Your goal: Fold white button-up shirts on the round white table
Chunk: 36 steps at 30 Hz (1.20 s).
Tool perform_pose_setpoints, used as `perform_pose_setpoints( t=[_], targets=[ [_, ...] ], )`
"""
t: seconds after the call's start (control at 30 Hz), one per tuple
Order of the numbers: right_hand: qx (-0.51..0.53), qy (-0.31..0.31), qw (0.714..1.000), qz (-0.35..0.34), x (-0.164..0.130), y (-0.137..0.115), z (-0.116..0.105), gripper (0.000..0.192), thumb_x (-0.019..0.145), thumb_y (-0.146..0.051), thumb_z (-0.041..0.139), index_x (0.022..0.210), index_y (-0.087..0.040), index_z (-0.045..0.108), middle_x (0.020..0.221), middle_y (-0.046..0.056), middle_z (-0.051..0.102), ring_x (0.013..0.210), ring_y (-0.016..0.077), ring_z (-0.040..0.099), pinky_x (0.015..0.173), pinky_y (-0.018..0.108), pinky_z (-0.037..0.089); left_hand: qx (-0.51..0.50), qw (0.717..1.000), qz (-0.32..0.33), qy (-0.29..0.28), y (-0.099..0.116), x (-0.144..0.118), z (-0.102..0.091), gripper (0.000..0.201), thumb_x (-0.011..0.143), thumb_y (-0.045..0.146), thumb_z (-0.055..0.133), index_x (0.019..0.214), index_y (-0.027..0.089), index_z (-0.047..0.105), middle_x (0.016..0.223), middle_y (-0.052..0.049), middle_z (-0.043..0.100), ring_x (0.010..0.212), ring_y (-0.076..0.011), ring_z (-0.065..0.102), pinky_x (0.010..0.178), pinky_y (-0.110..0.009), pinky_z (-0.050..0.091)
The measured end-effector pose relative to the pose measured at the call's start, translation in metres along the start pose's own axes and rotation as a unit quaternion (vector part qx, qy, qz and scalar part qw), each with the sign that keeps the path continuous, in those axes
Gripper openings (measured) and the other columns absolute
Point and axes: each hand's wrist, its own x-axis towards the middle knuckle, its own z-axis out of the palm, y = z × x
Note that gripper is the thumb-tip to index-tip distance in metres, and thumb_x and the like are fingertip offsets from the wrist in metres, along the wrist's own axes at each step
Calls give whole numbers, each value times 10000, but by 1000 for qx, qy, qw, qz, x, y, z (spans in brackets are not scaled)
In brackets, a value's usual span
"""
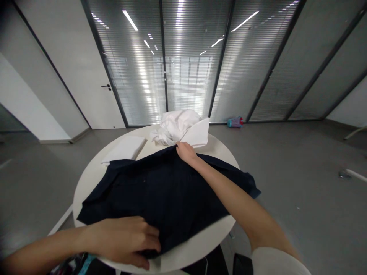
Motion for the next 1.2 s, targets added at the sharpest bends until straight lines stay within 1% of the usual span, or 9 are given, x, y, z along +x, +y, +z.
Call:
perform_pose_setpoints(
  t=[0.2, 0.33, 0.5, 0.73, 0.83, 0.9, 1.0, 1.07, 1.2],
  targets=[
    [-33, 19, 993, -113, -26, -17, 12, 373, 981, -212, 480, 1344, -129, 497, 1120, 150, 687, 1030, 266, 651, 868, 341, 469, 38, 965, -185, 181, -61, -16, -14, 241, 968, 263, 560, 1168, 200, 679, 1059, -65, 705, 897, -190, 695, 790, -272, 515],
    [29, -86, 974, -208, -56, -19, 21, 515, 891, -421, 676, 1319, -172, 531, 1121, 113, 679, 999, 256, 661, 805, 308, 490, 140, 925, -294, 197, -123, -27, -11, 401, 936, 393, 596, 1253, 153, 650, 1249, -156, 645, 1076, -287, 665, 916, -381, 515],
    [-50, -104, 958, -264, -75, -26, 31, 150, 947, -248, 582, 1038, -169, 671, 1084, 116, 656, 995, 240, 645, 810, 302, 482, 207, 866, -368, 270, -158, -32, 7, 730, 871, 655, 571, 1446, 209, 506, 1524, -211, 409, 1385, -404, 410, 1091, -565, 362],
    [127, 84, 971, -187, -90, -32, -41, 189, 1021, -286, 407, 1122, -201, 542, 904, 62, 678, 790, 209, 653, 713, 294, 458, 190, 784, -418, 418, -147, -49, -38, 491, 949, 579, 478, 1107, 178, 713, 1257, -153, 576, 1136, -320, 590, 1004, -501, 473],
    [314, 191, 921, -131, -87, -37, -78, 167, 1010, -349, 423, 1098, -232, 503, 626, -50, 538, 544, 157, 543, 577, 252, 404, 154, 761, -305, 551, -124, -51, -66, 460, 956, 559, 481, 1008, 177, 732, 1304, -150, 513, 1217, -316, 524, 1065, -517, 423],
    [414, 211, 877, -125, -83, -47, -93, 183, 988, -422, 468, 1030, -247, 505, 536, -91, 422, 452, 128, 441, 494, 220, 339, 58, 782, -164, 598, -100, -42, -78, 520, 1001, 569, 351, 1222, 213, 659, 1365, -137, 494, 1275, -292, 499, 1073, -478, 425],
    [525, 184, 820, -134, -78, -66, -102, 299, 921, -545, 549, 948, -250, 507, 541, -93, 427, 445, 106, 421, 443, 190, 302, -71, 852, -24, 518, -63, -14, -78, 735, 941, 651, 446, 1543, 254, 306, 1476, -148, 454, 1334, -316, 477, 1065, -463, 439],
    [577, 193, 785, -119, -78, -75, -103, 374, 870, -610, 588, 940, -250, 512, 564, -85, 457, 463, 103, 449, 439, 184, 322, -88, 879, -46, 466, -48, 8, -70, 956, 835, 614, 658, 1578, 237, 190, 1487, -159, 455, 1345, -345, 469, 1086, -479, 424],
    [598, 249, 753, -111, -86, -65, -97, 515, 789, -692, 644, 1055, -261, 549, 809, -1, 644, 722, 168, 636, 600, 265, 507, -89, 823, -122, 548, -52, 32, -60, 651, 859, 441, 688, 1416, 202, 449, 1318, -128, 604, 1228, -322, 574, 1067, -477, 447]
  ],
)
